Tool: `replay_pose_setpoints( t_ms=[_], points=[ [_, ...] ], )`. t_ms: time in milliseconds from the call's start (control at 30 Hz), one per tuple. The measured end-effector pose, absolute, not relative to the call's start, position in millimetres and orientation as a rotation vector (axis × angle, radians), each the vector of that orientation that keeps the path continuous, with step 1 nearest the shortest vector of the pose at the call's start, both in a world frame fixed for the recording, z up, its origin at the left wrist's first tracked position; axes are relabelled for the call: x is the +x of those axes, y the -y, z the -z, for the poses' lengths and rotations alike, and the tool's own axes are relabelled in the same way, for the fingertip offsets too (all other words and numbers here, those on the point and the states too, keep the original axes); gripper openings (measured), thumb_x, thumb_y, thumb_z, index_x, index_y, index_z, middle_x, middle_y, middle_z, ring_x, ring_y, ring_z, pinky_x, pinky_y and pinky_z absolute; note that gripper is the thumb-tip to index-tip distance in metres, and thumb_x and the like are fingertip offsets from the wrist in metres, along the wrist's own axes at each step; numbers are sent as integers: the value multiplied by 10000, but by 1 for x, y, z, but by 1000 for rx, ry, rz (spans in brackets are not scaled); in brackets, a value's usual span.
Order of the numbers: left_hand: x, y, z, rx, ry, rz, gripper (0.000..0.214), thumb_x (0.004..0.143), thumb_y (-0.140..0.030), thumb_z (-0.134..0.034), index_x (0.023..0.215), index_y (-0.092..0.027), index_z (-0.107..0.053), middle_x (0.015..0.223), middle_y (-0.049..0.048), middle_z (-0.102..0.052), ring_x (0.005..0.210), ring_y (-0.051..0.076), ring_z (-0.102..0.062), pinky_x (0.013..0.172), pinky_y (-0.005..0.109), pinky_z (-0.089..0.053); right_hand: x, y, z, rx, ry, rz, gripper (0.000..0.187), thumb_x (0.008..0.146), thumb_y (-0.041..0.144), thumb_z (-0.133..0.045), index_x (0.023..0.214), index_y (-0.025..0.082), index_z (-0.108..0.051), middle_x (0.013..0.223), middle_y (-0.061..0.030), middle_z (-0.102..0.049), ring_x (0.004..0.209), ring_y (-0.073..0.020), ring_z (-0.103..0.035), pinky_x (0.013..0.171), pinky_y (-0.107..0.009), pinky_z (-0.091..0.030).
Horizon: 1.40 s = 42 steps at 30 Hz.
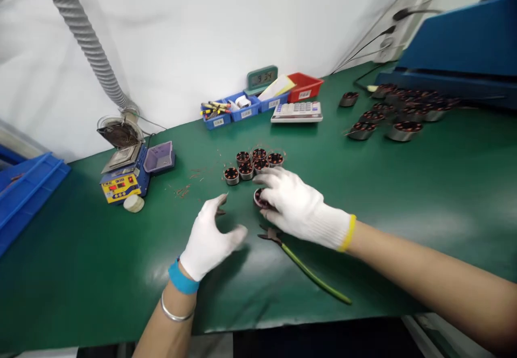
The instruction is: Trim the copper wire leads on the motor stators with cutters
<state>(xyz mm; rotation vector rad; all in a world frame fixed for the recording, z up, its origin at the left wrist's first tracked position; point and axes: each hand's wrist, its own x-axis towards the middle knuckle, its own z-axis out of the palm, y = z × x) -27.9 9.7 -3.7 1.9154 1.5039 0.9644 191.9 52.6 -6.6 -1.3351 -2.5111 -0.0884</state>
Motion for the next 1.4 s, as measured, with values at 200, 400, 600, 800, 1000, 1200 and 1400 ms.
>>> replay_pose_setpoints(
  t_ms=[200,400,600,800,1000,1200,1400],
  points=[
    [-21,8,-10,2288,-1186,-371,1117,430,-310,-937,1427,-207,-443,1401,167,-555,1272,395,-555,1068,543,-491,167,17,23,-1010,2543,-250,312,741,264,-720,1042,186,-739,1178,-137,-698,1133,-339,-612,1098,-567,-406],
    [-16,16,-1,2496,-1278,-119,586,721,-252,-765,1270,-211,-565,1191,92,-666,1034,308,-657,852,434,-550,237,28,58,-1383,2362,-212,614,743,406,-696,1311,190,-610,1346,-165,-616,1283,-425,-520,1056,-602,-442],
    [-10,19,1,2571,-1343,-248,155,840,-304,-689,974,-226,-686,1002,36,-725,879,247,-682,769,381,-523,265,29,53,-1572,2258,-114,544,801,462,-628,1246,148,-634,1265,-269,-612,1212,-513,-524,1053,-664,-378],
    [-10,21,3,2438,-1345,-513,203,922,-158,-491,840,-205,-671,911,46,-735,822,202,-680,770,352,-521,196,38,40,-1471,2286,-316,516,674,531,-772,1085,229,-691,1200,-138,-675,1203,-422,-554,1029,-577,-449],
    [-11,-2,8,1373,-1420,-677,169,927,-265,-484,801,-185,-563,742,40,-686,586,164,-661,571,292,-563,176,22,53,-1388,2256,-458,464,642,549,-803,963,218,-750,1141,-121,-716,1239,-424,-570,1098,-596,-402],
    [-18,-11,4,1169,-1268,-591,113,845,-211,-581,922,-131,-604,979,109,-713,686,151,-688,612,264,-572,185,23,50,-1372,2299,-536,431,664,485,-794,998,216,-757,1190,-135,-713,1287,-444,-544,1077,-613,-428],
    [-34,-7,3,1486,-1299,-567,813,783,-237,-672,1518,-180,-327,1469,202,-503,1141,286,-657,866,383,-595,194,31,52,-1475,2233,-638,576,605,480,-831,1130,268,-720,1322,-93,-670,1409,-490,-398,993,-628,-506]
  ],
)
